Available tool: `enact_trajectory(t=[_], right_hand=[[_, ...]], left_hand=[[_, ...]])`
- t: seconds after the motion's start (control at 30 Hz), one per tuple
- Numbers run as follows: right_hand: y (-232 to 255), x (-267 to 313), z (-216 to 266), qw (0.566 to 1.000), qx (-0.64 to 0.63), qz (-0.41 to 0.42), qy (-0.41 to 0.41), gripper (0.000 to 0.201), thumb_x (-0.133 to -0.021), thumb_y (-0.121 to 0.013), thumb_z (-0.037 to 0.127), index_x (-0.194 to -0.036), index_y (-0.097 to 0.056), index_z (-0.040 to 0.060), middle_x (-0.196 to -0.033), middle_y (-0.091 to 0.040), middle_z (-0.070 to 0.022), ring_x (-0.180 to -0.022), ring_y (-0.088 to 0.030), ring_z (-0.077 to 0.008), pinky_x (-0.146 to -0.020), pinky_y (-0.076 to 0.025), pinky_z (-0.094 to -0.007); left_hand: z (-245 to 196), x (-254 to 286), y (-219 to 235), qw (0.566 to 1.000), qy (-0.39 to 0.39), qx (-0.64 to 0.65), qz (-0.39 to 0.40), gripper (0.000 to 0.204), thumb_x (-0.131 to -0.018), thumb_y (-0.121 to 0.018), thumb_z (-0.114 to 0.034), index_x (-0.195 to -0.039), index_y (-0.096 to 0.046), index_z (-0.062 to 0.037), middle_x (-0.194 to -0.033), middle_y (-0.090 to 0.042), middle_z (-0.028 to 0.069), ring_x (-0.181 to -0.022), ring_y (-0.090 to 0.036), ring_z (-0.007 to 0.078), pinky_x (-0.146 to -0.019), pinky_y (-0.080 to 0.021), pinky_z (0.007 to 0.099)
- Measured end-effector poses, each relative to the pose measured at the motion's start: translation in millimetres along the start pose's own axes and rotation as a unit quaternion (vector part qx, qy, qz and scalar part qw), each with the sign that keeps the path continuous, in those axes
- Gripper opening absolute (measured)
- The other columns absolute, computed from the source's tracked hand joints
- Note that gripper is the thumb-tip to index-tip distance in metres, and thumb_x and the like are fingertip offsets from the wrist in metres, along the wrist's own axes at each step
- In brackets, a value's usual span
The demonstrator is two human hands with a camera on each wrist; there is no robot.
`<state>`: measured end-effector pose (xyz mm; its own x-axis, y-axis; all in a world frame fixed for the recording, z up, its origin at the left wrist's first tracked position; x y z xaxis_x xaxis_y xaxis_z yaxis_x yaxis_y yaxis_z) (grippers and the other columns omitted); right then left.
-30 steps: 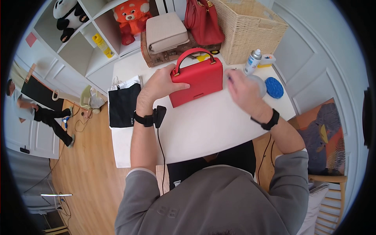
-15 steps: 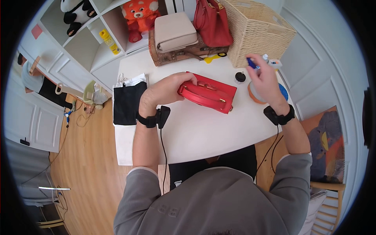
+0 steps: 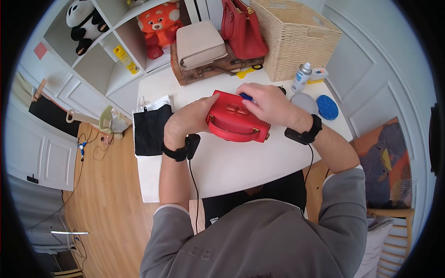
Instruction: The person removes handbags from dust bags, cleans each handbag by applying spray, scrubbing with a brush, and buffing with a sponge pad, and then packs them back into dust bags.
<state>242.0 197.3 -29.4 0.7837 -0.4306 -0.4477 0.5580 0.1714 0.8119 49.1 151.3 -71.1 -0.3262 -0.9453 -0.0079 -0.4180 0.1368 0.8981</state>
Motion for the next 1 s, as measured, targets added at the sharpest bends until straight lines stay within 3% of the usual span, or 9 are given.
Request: enact_trajectory(t=[0.13, 0.2, 0.33, 0.5, 0.57, 0.6, 0.7, 0.93, 1.0], right_hand=[[13, 3, -35, 0.994, 0.043, -0.064, -0.08, 0.026, -0.097, -0.066, 0.019, -0.121, -0.063, 0.0084, -0.102, -0.073, -0.0171, -0.092, -0.071, -0.0413, -0.079, -0.057, -0.05], [19, 12, -42, 0.989, 0.086, -0.078, -0.092, 0.022, -0.097, -0.066, 0.01, -0.118, -0.064, 0.0062, -0.104, -0.072, -0.0189, -0.095, -0.07, -0.0415, -0.082, -0.056, -0.047], [17, 46, -38, 0.988, 0.081, -0.001, -0.129, 0.022, -0.097, -0.065, 0.01, -0.118, -0.062, 0.0061, -0.1, -0.073, -0.0207, -0.093, -0.071, -0.0418, -0.08, -0.057, -0.0496], [43, 68, -31, 0.985, 0.026, -0.028, -0.168, 0.018, -0.097, -0.066, 0.009, -0.114, -0.061, 0.0058, -0.095, -0.072, -0.0192, -0.09, -0.071, -0.0407, -0.077, -0.055, -0.0461], [37, 73, -22, 0.983, -0.047, 0.053, -0.167, 0.019, -0.097, -0.066, 0.009, -0.115, -0.061, 0.0057, -0.094, -0.071, -0.0178, -0.085, -0.07, -0.0388, -0.073, -0.053, -0.0437], [38, 75, -22, 0.983, -0.045, 0.051, -0.173, 0.019, -0.097, -0.066, 0.009, -0.115, -0.061, 0.0057, -0.094, -0.071, -0.0178, -0.085, -0.07, -0.0388, -0.073, -0.053, -0.0437], [41, 77, -35, 0.97, -0.055, 0.027, -0.234, 0.021, -0.1, -0.065, 0.01, -0.12, -0.061, 0.0068, -0.094, -0.071, -0.0167, -0.081, -0.069, -0.035, -0.071, -0.051, -0.042], [56, 73, -36, 0.971, -0.052, -0.127, -0.196, 0.026, -0.101, -0.065, 0.012, -0.126, -0.064, 0.004, -0.094, -0.071, -0.0185, -0.077, -0.068, -0.0342, -0.071, -0.052, -0.041], [72, 74, -54, 0.944, -0.032, -0.165, -0.284, 0.027, -0.099, -0.068, 0.013, -0.124, -0.068, 0.0016, -0.095, -0.072, -0.02, -0.08, -0.069, -0.0348, -0.073, -0.053, -0.0403]], left_hand=[[-4, 2, 2, 1.0, -0.028, 0.009, -0.004, 0.098, -0.069, -0.096, -0.016, -0.152, -0.048, 0.001, -0.133, -0.067, 0.0258, -0.124, -0.065, 0.0417, -0.105, -0.054, 0.0433], [-8, 4, 3, 1.0, -0.026, 0.0, 0.003, 0.088, -0.076, -0.09, -0.011, -0.154, -0.049, -0.0016, -0.134, -0.066, 0.0254, -0.126, -0.064, 0.04, -0.105, -0.053, 0.0425], [-11, 3, 9, 1.0, -0.023, 0.005, 0.02, 0.086, -0.075, -0.09, -0.011, -0.152, -0.051, -0.0021, -0.131, -0.069, 0.0241, -0.123, -0.066, 0.0398, -0.104, -0.054, 0.0426], [-17, -1, 12, 0.999, -0.049, 0.005, 0.001, 0.08, -0.076, -0.088, -0.011, -0.148, -0.055, -0.0016, -0.123, -0.073, 0.0243, -0.114, -0.07, 0.0413, -0.098, -0.057, 0.0431], [-15, -2, 11, 0.998, -0.057, 0.008, -0.001, 0.079, -0.076, -0.088, -0.012, -0.147, -0.056, -0.0011, -0.123, -0.073, 0.0244, -0.113, -0.07, 0.0412, -0.098, -0.057, 0.0431], [-15, -3, 11, 0.998, -0.06, 0.009, -0.006, 0.077, -0.077, -0.088, -0.012, -0.146, -0.056, -0.0007, -0.122, -0.073, 0.0246, -0.113, -0.07, 0.041, -0.098, -0.057, 0.043], [-20, -2, 15, 0.999, -0.05, 0.019, 0.002, 0.067, -0.078, -0.087, -0.013, -0.139, -0.063, 0.0, -0.118, -0.075, 0.0239, -0.108, -0.072, 0.0405, -0.095, -0.058, 0.0419], [-20, -1, 17, 0.999, -0.027, -0.019, -0.018, 0.056, -0.077, -0.089, -0.014, -0.127, -0.071, 0.0001, -0.108, -0.077, 0.0215, -0.1, -0.075, 0.0376, -0.089, -0.059, 0.0405], [-25, 2, 23, 1.0, 0.008, -0.013, -0.002, 0.055, -0.075, -0.092, -0.023, -0.122, -0.073, -0.0012, -0.104, -0.078, 0.0199, -0.098, -0.075, 0.0374, -0.087, -0.059, 0.0423]])
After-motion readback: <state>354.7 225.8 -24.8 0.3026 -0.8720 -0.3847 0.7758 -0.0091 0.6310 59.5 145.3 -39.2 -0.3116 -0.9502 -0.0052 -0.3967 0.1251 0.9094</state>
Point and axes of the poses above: each hand's wrist, its own x-axis away from the middle knuckle, its own y-axis out of the back of the hand, z = x × y, the point moved 7 cm from there along -x, towards the middle knuckle
